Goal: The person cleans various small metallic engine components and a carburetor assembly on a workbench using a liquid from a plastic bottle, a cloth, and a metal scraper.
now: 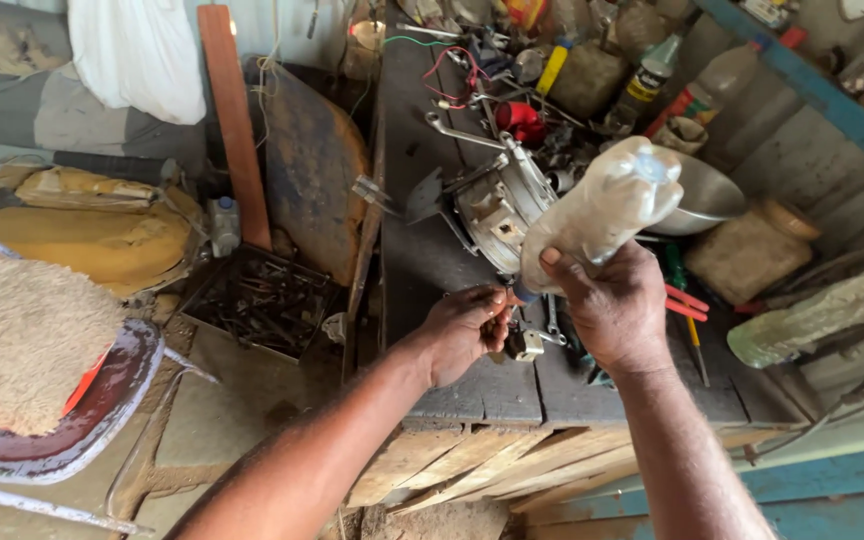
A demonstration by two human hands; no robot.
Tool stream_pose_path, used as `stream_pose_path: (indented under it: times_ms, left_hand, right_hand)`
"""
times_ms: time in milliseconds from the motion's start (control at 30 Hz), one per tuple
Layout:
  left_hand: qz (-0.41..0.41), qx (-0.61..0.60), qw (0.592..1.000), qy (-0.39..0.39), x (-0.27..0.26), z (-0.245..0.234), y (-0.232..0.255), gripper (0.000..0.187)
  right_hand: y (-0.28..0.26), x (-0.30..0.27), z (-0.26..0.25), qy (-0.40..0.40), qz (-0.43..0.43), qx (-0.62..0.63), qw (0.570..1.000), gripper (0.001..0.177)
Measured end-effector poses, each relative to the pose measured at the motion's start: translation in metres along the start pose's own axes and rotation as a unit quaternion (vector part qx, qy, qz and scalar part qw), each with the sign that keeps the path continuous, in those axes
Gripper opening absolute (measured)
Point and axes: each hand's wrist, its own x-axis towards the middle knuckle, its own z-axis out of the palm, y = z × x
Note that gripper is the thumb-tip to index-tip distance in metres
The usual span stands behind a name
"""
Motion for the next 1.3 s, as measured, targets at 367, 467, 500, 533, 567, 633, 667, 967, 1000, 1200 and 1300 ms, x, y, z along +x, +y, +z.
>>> stream_pose_path:
  times_ms: [367, 467, 500, 533, 567, 633, 667, 967, 1000, 1200, 1300]
  left_hand:
    - [0.043, -0.057, 0.997, -0.031, 0.007, -0.015, -0.006, 0.037]
    - [-0.002, -0.101, 0.995, 0.016, 0.002, -0.002, 0.000, 0.025]
    - [-0.008, -0.104, 0.994, 0.028, 0.004, -0.001, 0.002, 0.017]
    - [-0.014, -0.108, 0.993, 0.039, 0.005, -0.002, 0.002, 0.014]
    - [0.011, -0.093, 0.996, 0.014, 0.006, -0.007, 0.002, 0.017]
    - [0.058, -0.065, 0.996, -0.034, 0.008, -0.019, -0.002, 0.024]
    - [0.059, -0.075, 0.995, -0.042, 0.009, -0.021, -0.005, 0.020]
    - [-0.013, -0.097, 0.995, 0.024, 0.010, -0.012, 0.001, 0.016]
    - [0.029, -0.069, 0.997, -0.029, 0.014, -0.020, -0.002, 0.020]
    - [0.064, -0.193, 0.973, -0.107, 0.010, -0.016, 0.002, 0.037]
    - [0.013, -0.124, 0.992, 0.032, -0.005, -0.001, 0.013, 0.042]
  right_hand:
    - [-0.005, 0.001, 0.016, -0.035, 0.046, -0.014, 0.998, 0.024]
    - [-0.004, 0.002, 0.017, -0.006, 0.028, -0.029, 0.999, 0.029]
    - [-0.004, 0.000, 0.016, -0.005, 0.025, -0.006, 1.000, 0.028]
    - [-0.003, -0.002, 0.014, -0.004, 0.021, 0.017, 1.000, 0.027]
    - [-0.002, -0.001, 0.012, 0.001, 0.014, 0.040, 0.999, 0.027]
    - [-0.001, -0.003, 0.013, -0.010, 0.011, 0.041, 0.999, 0.027]
    - [-0.001, -0.005, 0.014, -0.016, 0.010, 0.042, 0.999, 0.027]
    - [-0.002, -0.001, 0.017, -0.002, -0.004, 0.032, 0.999, 0.027]
    - [-0.002, 0.000, 0.018, -0.004, -0.002, 0.023, 1.000, 0.027]
    - [0.001, 0.000, 0.021, -0.015, 0.020, 0.042, 0.999, 0.026]
    - [-0.001, 0.004, 0.015, -0.002, 0.019, 0.052, 0.998, 0.027]
